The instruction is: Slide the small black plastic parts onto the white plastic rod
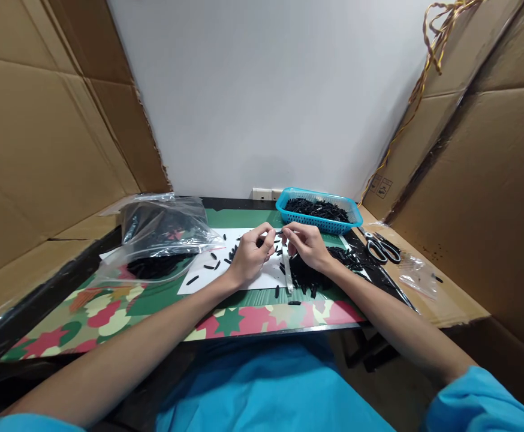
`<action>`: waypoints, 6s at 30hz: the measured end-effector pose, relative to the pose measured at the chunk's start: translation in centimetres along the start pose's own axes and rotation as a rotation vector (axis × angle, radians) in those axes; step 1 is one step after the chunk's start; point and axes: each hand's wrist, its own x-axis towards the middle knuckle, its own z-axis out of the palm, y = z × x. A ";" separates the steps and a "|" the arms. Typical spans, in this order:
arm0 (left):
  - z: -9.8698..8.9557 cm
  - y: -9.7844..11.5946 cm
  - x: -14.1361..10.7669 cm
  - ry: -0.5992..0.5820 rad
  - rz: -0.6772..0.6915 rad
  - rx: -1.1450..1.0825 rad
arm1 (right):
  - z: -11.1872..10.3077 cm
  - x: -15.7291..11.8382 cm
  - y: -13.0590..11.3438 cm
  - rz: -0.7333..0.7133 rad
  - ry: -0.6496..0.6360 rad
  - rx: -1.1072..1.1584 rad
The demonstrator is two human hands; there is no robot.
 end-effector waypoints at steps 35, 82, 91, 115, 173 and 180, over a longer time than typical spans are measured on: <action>0.8 -1.2 0.6 -0.043 -0.243 -0.213 | 0.4 0.5 0.4 0.083 0.060 0.089; 0.7 -0.9 0.0 -0.067 -0.638 -0.440 | 0.2 0.3 -0.5 -0.065 -0.159 -0.117; 0.7 -1.3 -0.1 -0.029 -0.629 -0.440 | 0.2 0.8 -0.6 0.066 -0.237 0.000; 0.3 -1.5 -0.3 -0.053 -0.615 -0.418 | 0.1 1.2 0.3 0.204 -0.080 0.221; 0.7 -1.0 0.1 -0.088 -0.480 -0.393 | -0.9 1.1 0.6 0.350 -0.105 0.459; 0.8 -0.8 0.2 -0.081 -0.420 -0.387 | -0.9 1.3 1.2 0.318 -0.060 0.433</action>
